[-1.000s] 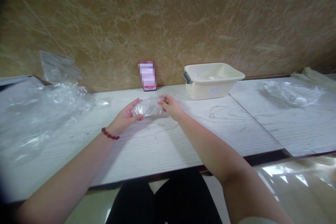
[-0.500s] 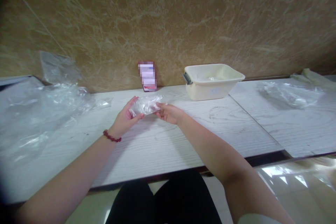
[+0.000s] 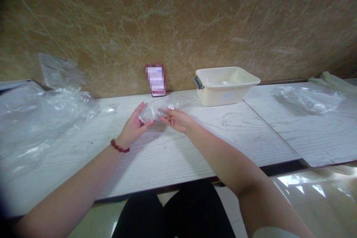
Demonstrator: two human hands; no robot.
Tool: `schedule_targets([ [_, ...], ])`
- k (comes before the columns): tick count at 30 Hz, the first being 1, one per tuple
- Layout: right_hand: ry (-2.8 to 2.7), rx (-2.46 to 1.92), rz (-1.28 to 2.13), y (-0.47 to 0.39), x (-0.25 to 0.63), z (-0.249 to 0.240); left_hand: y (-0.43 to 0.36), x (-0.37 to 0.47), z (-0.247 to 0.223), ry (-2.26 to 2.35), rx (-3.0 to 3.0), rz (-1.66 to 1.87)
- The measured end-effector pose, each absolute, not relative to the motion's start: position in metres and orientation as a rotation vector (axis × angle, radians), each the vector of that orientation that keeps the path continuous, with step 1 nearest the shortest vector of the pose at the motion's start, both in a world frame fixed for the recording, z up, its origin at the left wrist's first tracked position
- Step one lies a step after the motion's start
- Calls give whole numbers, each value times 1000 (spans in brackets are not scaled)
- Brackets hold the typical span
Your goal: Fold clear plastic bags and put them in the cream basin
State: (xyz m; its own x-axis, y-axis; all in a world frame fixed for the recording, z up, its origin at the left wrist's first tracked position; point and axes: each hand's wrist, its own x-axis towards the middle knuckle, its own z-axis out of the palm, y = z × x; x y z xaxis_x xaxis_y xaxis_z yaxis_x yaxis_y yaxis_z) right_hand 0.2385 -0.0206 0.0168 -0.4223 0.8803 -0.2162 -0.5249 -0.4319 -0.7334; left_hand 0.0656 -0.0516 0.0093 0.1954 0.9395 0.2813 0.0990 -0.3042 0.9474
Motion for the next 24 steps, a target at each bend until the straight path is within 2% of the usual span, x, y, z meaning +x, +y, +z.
schedule_targets([
  [6, -774, -829, 1822, -18, 242, 19, -53, 63, 16, 855, 1297, 1255],
  [11, -992, -861, 1933, -22, 245, 18, -51, 59, 18, 815, 1096, 1053],
  [15, -1153, -825, 2012, -27, 245, 17, -52, 62, 13, 814, 1159, 953],
  [24, -1128, -984, 1990, -24, 244, 18, -53, 66, 11, 972, 1376, 940],
])
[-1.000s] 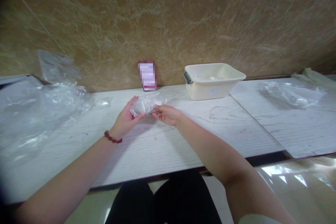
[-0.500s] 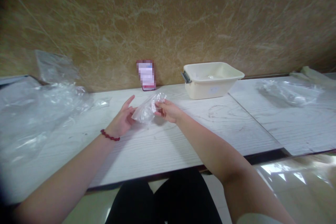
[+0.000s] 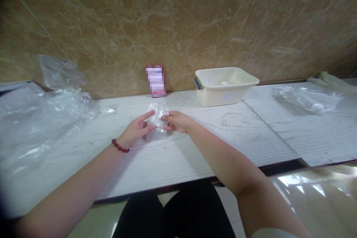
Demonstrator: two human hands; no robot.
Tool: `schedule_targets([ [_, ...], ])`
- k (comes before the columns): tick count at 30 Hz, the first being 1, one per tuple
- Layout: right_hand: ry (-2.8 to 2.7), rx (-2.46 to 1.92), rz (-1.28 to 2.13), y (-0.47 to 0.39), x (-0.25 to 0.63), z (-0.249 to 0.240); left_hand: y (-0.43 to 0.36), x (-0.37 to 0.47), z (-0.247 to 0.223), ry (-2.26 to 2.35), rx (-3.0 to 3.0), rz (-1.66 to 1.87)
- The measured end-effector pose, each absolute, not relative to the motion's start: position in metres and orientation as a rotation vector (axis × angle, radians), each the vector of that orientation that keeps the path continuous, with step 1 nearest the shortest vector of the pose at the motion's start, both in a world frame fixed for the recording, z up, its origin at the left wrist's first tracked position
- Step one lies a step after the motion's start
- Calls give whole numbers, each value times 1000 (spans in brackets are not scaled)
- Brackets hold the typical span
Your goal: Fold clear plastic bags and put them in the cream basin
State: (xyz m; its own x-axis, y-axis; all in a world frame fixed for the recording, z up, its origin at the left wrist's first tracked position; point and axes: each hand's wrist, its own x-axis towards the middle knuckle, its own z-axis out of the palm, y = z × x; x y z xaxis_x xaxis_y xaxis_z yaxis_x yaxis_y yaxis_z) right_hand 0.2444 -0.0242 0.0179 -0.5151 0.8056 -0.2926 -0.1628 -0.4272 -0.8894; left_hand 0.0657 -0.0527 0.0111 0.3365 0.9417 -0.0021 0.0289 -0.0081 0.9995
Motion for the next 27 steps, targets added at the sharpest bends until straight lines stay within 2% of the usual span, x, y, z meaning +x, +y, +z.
schedule_targets([
  [7, -1094, -1141, 1888, -29, 241, 22, -51, 65, 10, 1016, 1515, 944],
  [17, -1217, -1360, 1400, -19, 252, 33, -33, 60, 0, 787, 1384, 984],
  [22, -1173, -1307, 1136, -12, 290, 76, -30, 56, 0, 795, 1350, 962],
  [27, -1195, -1386, 644, 21, 364, 145, -29, 55, -1, 776, 1322, 942],
])
